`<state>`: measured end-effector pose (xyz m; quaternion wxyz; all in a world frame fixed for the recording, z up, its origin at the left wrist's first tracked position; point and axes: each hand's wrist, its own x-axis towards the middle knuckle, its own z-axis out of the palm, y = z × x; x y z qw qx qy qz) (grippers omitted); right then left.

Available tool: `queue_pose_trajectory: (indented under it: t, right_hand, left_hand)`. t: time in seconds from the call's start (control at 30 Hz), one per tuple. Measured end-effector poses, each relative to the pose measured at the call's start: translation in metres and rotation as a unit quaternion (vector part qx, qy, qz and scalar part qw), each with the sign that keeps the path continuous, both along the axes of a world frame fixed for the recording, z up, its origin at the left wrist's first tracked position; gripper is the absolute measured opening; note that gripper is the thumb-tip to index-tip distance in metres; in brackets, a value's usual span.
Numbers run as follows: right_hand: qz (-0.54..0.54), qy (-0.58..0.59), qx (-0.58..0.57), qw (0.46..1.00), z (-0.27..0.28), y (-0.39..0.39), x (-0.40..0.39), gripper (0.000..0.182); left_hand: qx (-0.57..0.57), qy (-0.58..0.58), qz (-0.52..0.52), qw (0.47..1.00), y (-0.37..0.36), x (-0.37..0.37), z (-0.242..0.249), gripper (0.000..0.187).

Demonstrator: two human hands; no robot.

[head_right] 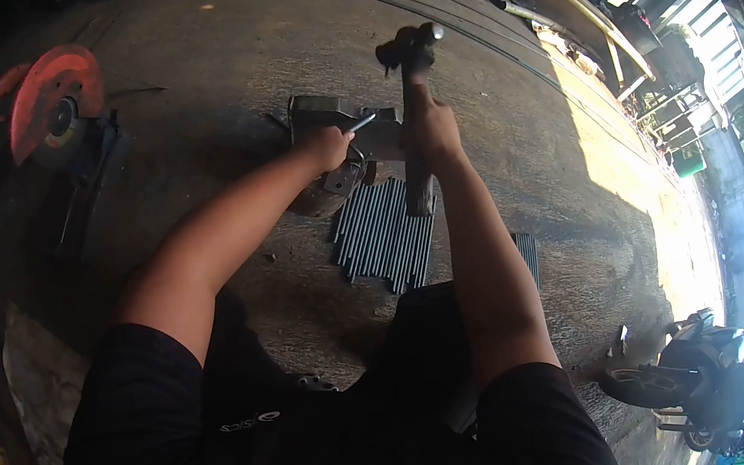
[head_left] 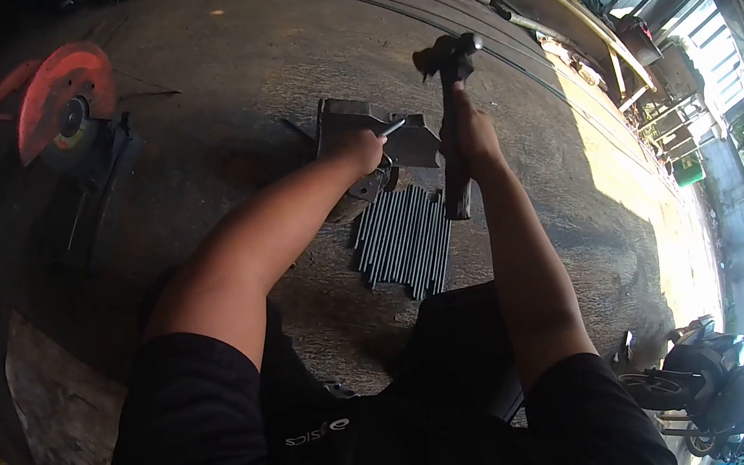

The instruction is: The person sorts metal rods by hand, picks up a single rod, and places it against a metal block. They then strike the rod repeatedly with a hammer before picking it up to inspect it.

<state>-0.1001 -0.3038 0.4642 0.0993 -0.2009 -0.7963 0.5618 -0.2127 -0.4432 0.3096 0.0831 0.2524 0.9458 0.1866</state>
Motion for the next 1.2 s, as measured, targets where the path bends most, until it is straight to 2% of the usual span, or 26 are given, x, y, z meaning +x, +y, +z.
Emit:
queue_pose_trajectory:
  t: [0.07,0.13,0.2,0.23,0.27,0.3,0.33,0.37,0.4,0.43,0.5,0.57,0.6,0.67,0.77,0.8,0.87,0.9,0.93,0.97,1.0,1.03,1.07,1.1,1.13,1.2]
  right_hand:
    - [0.003,0.11,-0.058,0.992,0.031,-0.001,0.003,0.064]
    - [0.01,0.209,-0.086,0.974,0.053,-0.005,0.006,0.062]
    - [-0.004,0.224,-0.059,0.973,0.048,-0.003,0.001,0.063]
    - [-0.013,0.204,-0.01,0.979,0.031,0.001,-0.004,0.065]
    - [-0.021,0.183,0.039,0.982,0.009,0.006,-0.008,0.068]
    - [-0.048,0.094,0.139,0.985,-0.024,0.011,-0.013,0.077]
    - [-0.031,-0.083,0.18,0.98,-0.057,0.019,-0.021,0.085]
    - [0.014,-0.216,0.157,0.964,-0.067,0.011,-0.013,0.088]
    - [-0.006,-0.19,0.122,0.974,-0.1,0.029,-0.026,0.087]
    - [-0.01,-0.178,0.092,0.98,-0.101,0.036,-0.029,0.086]
    - [-0.009,-0.173,0.059,0.983,-0.096,0.032,-0.022,0.086]
    - [-0.002,-0.112,-0.017,0.994,-0.054,0.016,-0.01,0.065]
    - [-0.004,-0.112,-0.016,0.994,-0.041,0.017,-0.01,0.065]
    - [-0.013,0.013,-0.019,1.0,-0.014,0.018,-0.017,0.062]
    - [-0.01,0.154,-0.074,0.985,0.063,-0.004,0.004,0.062]
    - [-0.008,0.205,-0.086,0.975,0.07,-0.003,0.004,0.059]
    - [-0.02,0.219,-0.076,0.973,0.061,-0.005,-0.004,0.061]
    - [-0.037,0.237,-0.065,0.969,0.054,-0.004,-0.005,0.062]
    - [-0.044,0.187,-0.002,0.981,0.037,-0.008,-0.002,0.066]
    - [-0.032,0.085,0.065,0.994,-0.007,0.011,-0.014,0.073]
    - [-0.029,-0.072,0.157,0.985,-0.039,0.01,-0.015,0.081]
    - [0.021,-0.198,0.198,0.96,-0.067,0.008,-0.011,0.085]
    - [-0.008,-0.185,0.159,0.97,-0.111,0.03,-0.027,0.081]
    - [-0.024,-0.179,0.094,0.979,-0.107,0.029,-0.03,0.075]
    - [-0.019,-0.169,0.095,0.981,-0.093,0.022,-0.032,0.075]
    - [0.002,-0.172,0.003,0.985,-0.068,0.019,-0.019,0.068]
  left_hand:
    - [0.038,-0.039,0.026,0.998,-0.011,0.01,0.023,0.051]
    - [0.036,-0.029,0.033,0.998,-0.015,0.016,0.039,0.052]
    - [-0.005,-0.007,0.053,0.999,-0.011,0.019,0.045,0.051]
    - [-0.007,-0.009,0.052,0.999,-0.011,0.016,0.045,0.051]
    - [-0.016,-0.017,0.04,0.999,-0.012,0.014,0.046,0.049]
    - [-0.025,-0.024,0.027,0.999,-0.011,0.014,0.047,0.048]
    - [-0.026,-0.023,0.024,0.999,-0.009,0.016,0.048,0.048]
    - [-0.039,-0.025,0.042,0.998,-0.007,0.02,0.051,0.047]
    - [-0.052,-0.022,0.061,0.997,-0.005,0.021,0.056,0.047]
    - [-0.059,0.023,0.047,0.997,-0.007,0.022,0.055,0.046]
    - [-0.065,0.022,0.048,0.996,-0.007,0.017,0.054,0.046]
    - [-0.099,0.037,0.028,0.994,-0.004,0.017,0.05,0.043]
    - [-0.097,0.037,0.026,0.994,-0.004,0.021,0.055,0.043]
    - [-0.075,0.035,0.033,0.996,-0.012,0.029,0.067,0.039]
    - [-0.073,0.051,0.039,0.995,-0.007,0.017,0.049,0.035]
    - [-0.073,0.045,0.043,0.995,-0.006,0.016,0.042,0.035]
    - [-0.079,0.113,0.055,0.989,-0.006,0.012,0.029,0.041]
    - [-0.08,0.108,0.055,0.989,-0.007,0.009,0.027,0.041]
    - [-0.083,0.1,0.051,0.99,-0.008,0.008,0.028,0.039]
    - [-0.086,0.092,0.045,0.991,-0.007,0.012,0.03,0.038]
    - [-0.086,0.091,0.039,0.991,-0.008,0.018,0.035,0.038]
    - [-0.093,0.061,0.024,0.993,-0.01,0.022,0.045,0.036]
    - [-0.099,0.038,0.013,0.994,-0.009,0.021,0.058,0.034]
    - [-0.11,0.059,0.046,0.991,-0.004,0.016,0.048,0.031]
    - [-0.091,0.059,0.066,0.992,-0.007,0.016,0.047,0.031]
    - [-0.07,0.026,0.071,0.995,-0.011,0.02,0.046,0.032]
